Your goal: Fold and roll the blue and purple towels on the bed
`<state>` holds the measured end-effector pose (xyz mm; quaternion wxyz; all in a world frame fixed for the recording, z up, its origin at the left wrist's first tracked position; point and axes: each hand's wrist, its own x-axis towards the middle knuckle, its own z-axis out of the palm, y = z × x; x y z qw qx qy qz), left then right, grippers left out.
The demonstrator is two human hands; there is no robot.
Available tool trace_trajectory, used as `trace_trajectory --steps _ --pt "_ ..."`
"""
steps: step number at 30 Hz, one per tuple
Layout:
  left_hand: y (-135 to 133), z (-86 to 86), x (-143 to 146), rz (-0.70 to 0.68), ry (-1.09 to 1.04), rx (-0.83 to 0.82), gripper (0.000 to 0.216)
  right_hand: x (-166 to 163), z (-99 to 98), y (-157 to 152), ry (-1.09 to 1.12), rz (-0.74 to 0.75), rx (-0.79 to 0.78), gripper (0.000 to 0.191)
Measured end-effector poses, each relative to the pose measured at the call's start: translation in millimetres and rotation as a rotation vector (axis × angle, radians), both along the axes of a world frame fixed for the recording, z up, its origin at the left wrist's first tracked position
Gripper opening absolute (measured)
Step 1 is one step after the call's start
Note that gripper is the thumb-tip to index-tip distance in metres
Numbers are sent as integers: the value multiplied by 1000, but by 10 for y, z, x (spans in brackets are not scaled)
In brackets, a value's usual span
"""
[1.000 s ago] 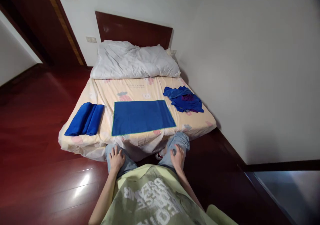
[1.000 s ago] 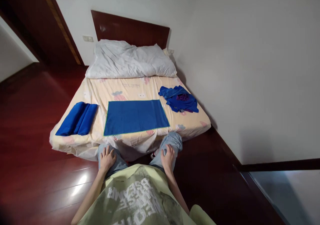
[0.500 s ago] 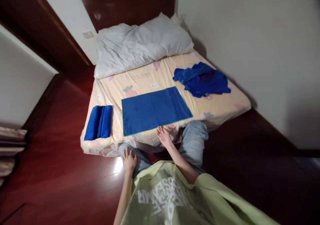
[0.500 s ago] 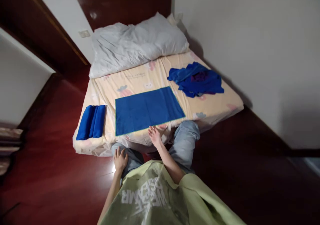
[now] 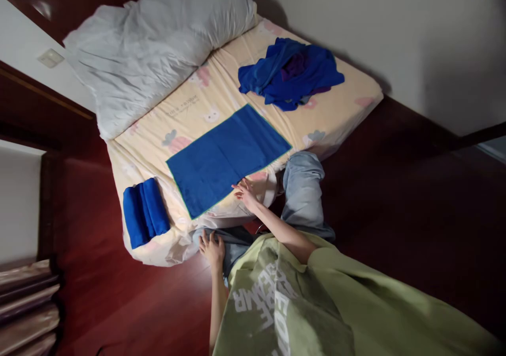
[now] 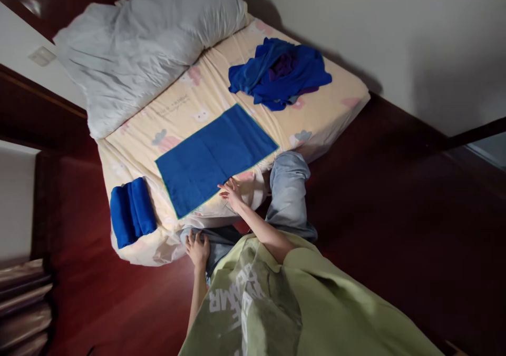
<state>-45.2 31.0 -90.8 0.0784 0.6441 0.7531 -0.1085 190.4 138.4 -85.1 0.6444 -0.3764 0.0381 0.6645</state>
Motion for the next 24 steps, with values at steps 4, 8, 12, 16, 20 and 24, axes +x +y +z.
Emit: trace_trajectory --steps 4,8,12,16,20,24 --pt "4 25 12 41 -79 -8 48 21 -13 103 217 -67 2 19" --pt "-7 16 9 51 -118 5 49 23 -81 157 337 -108 -56 10" --pt "-23 31 15 72 -172 23 50 -3 -119 196 277 -191 -121 7" --pt "4 67 44 77 -196 21 48 -41 -102 248 252 -261 -203 6" --pt "34 99 74 85 -163 -10 45 -49 -80 261 348 -245 -174 7" --pt "5 129 76 102 -164 -10 45 -22 -80 257 410 -178 -112 9"
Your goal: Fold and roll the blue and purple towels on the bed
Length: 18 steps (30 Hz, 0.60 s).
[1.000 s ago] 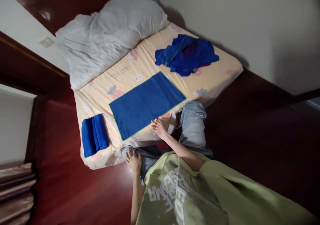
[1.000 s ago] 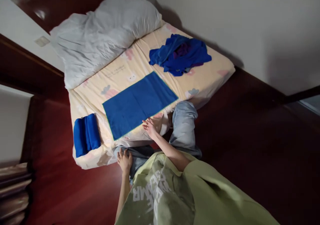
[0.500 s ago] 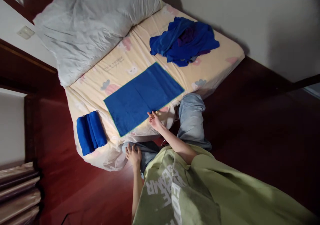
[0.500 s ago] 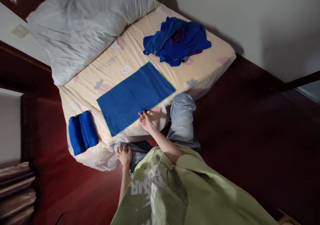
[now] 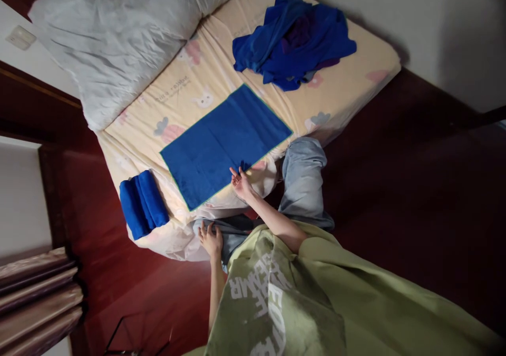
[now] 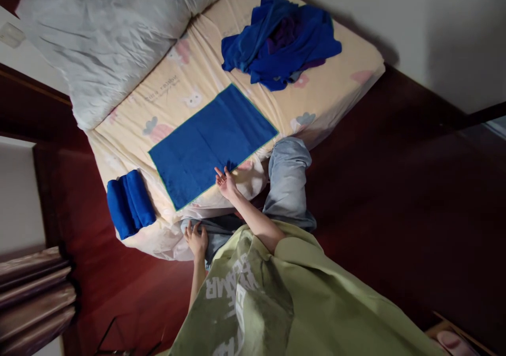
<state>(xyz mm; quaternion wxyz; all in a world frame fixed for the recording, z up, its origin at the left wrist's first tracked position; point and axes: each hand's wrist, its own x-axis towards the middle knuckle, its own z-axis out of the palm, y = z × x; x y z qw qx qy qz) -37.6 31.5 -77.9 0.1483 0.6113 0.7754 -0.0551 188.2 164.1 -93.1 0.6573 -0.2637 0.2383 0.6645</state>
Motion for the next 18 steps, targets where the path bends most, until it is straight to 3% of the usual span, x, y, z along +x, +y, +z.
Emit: trace_trajectory --steps 5,9,13,16,18 --pt "70 66 19 -52 -38 -25 44 59 -18 -11 38 8 8 13" --pt "532 266 87 -104 -270 -112 42 88 -69 -24 42 32 47 10" --pt "1450 681 340 -215 -409 -23 39 46 -135 -26 11 25 20 7" --pt "2352 964 685 -339 -400 79 39 4 -172 -27 3 17 -25 6" --pt "2982 1047 941 -380 -384 61 37 -10 -191 -27 11 35 -45 7"
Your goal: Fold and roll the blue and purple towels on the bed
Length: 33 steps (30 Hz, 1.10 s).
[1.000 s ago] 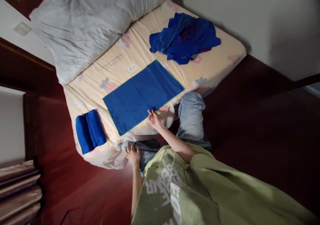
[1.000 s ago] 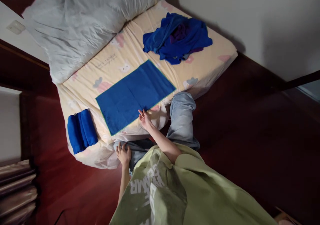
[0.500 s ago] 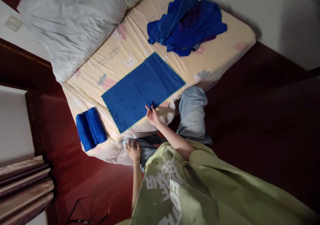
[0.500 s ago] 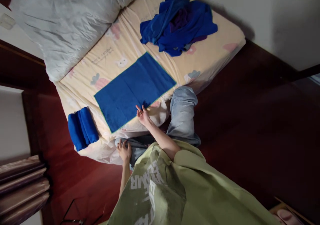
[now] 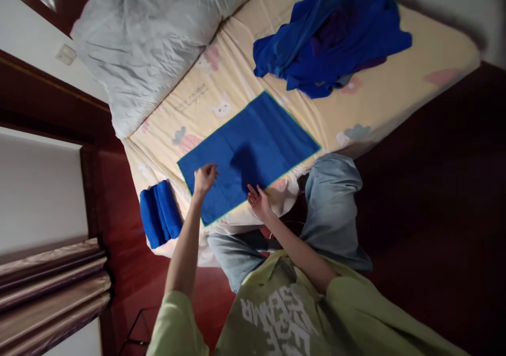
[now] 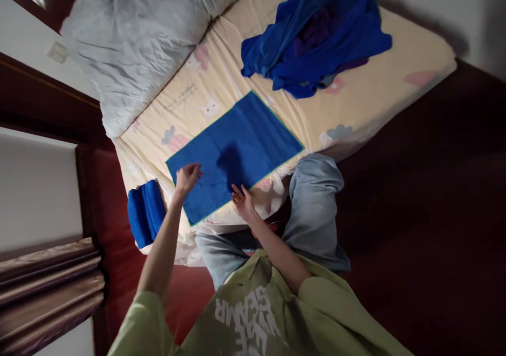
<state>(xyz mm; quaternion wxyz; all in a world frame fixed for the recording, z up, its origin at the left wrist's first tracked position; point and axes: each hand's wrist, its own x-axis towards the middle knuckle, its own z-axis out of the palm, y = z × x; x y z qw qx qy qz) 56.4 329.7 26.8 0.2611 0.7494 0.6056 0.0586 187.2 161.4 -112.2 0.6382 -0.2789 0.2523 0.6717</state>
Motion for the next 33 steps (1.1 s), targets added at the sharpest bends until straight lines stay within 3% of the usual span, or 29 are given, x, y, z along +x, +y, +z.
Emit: trace_trajectory --steps 5,10,14,18,22,25,30,33 --pt "1293 -150 522 18 98 -161 39 -5 -29 -7 -8 35 -45 3" --pt "1920 -407 808 72 178 -307 50 -13 -36 -9 75 26 -132 11" --pt "2143 -511 926 30 251 -319 48 -29 -39 11 101 19 -186 16" --pt "2275 -544 970 -3 270 -290 33 -25 -19 30 85 38 -213 16" --pt "2338 -531 975 31 310 -417 30 4 50 41 148 11 -240 23" --pt "2365 -528 971 35 313 -419 28 23 106 49 207 -24 -266 26" --pt "2425 -567 941 128 174 -326 28 32 131 59 227 -38 -276 21" --pt "2429 -576 929 143 135 -451 23 32 114 56 223 -36 -268 18"
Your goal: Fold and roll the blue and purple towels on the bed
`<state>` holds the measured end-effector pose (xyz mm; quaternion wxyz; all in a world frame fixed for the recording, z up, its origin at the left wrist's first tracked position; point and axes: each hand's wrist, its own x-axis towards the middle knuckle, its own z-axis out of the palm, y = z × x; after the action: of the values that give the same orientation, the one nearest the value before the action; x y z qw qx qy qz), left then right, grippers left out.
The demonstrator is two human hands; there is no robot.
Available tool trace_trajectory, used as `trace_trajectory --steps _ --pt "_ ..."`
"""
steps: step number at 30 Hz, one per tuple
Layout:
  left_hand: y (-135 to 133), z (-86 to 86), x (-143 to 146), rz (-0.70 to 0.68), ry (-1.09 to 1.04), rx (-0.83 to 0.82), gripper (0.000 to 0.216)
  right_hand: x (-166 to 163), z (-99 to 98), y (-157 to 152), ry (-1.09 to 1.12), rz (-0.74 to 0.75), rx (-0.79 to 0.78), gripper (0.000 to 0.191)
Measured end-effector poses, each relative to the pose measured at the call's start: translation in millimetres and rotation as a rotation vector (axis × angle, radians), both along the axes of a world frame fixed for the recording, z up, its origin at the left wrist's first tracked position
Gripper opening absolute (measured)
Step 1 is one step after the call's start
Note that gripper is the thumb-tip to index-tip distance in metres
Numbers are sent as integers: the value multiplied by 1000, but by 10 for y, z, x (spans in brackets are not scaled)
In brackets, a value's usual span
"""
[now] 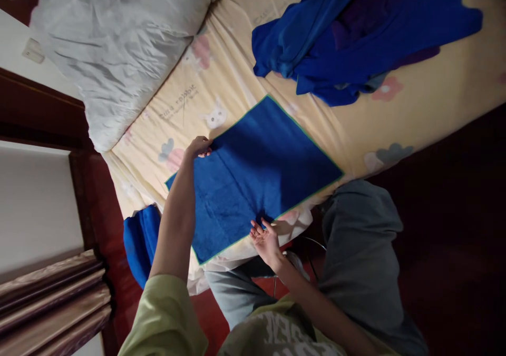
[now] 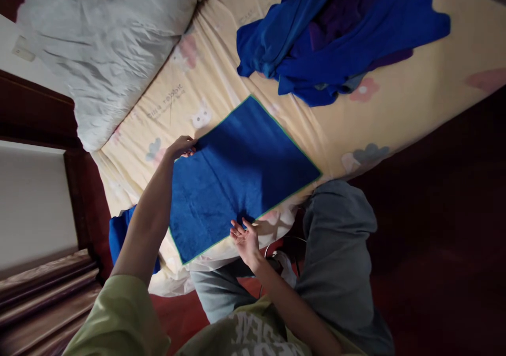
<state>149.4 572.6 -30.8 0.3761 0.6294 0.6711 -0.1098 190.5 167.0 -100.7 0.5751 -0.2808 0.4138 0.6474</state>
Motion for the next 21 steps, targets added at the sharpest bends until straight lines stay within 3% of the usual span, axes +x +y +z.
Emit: trace_trajectory --steps 3,8,13,17,21 --pt "-13 6 16 -16 10 -102 26 -7 -19 -7 -31 14 19 20" --pt "43 17 25 -7 -4 22 33 -33 -15 -16 -91 69 74 24" --pt "67 76 -50 54 -123 62 34 -66 44 -56 -287 155 170 21" --pt "-7 201 -99 122 -222 116 31 -59 178 -113 -420 207 197 21" --pt "-132 463 -108 187 -321 171 30 -11 392 -145 -516 204 204 29"
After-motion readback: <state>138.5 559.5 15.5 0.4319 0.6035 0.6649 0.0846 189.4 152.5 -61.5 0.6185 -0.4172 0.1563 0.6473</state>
